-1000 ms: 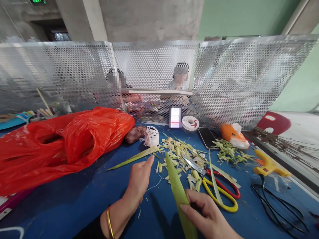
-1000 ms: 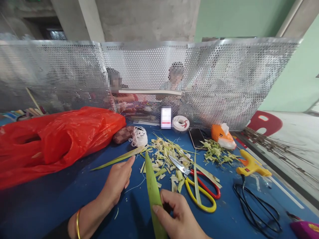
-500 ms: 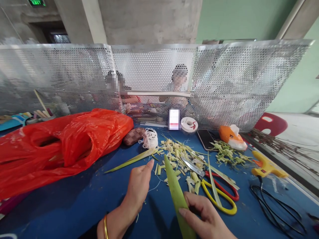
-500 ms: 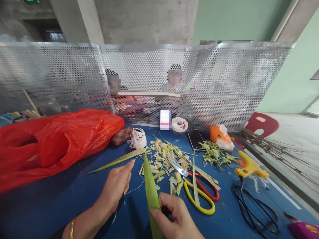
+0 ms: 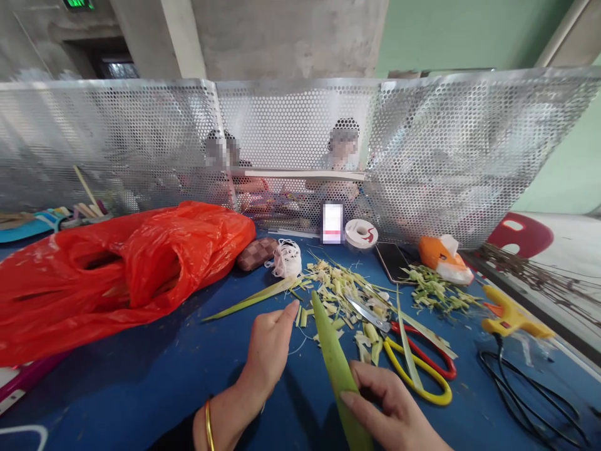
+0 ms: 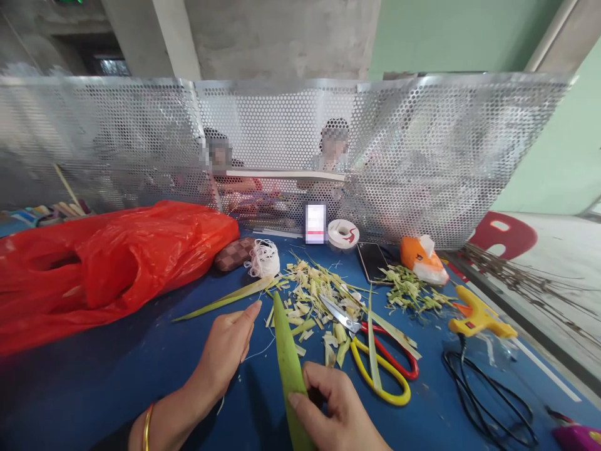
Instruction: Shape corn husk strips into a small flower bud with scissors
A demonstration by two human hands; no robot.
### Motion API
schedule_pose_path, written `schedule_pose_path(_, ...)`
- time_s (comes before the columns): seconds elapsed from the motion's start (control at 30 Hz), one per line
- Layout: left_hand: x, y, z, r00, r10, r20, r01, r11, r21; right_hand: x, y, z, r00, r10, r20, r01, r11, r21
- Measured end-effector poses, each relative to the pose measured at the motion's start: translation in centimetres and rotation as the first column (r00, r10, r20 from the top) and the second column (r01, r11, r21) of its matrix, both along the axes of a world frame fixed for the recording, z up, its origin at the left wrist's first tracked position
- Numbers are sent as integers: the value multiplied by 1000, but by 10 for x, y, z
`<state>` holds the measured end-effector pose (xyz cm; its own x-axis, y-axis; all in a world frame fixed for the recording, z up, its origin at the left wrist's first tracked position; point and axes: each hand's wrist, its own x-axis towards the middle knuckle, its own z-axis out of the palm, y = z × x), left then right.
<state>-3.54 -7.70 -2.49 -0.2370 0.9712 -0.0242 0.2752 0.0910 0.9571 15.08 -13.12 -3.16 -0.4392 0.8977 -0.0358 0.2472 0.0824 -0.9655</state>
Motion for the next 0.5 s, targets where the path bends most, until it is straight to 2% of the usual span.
schedule_pose_path(0.2,2,1,-5,999,-25,-32,24,999,-26,1,-2,7,993,66,95,-76,992,102)
schedule_pose_path(0.33,3,0,-5,998,-61,-33,60,997,-43,0,-2,9,988,153,30,-153,988,-1)
schedule_pose_path(0.43,5,-2,-4,999,-48,-16,47,998,-44,-1,-1,9,989,144,-43,-146,989,-36)
schedule_pose_path(0.5,7,-5,-3,996,-64,60,69,995,-72,-1,1,8,991,86,-103,-92,994,-57)
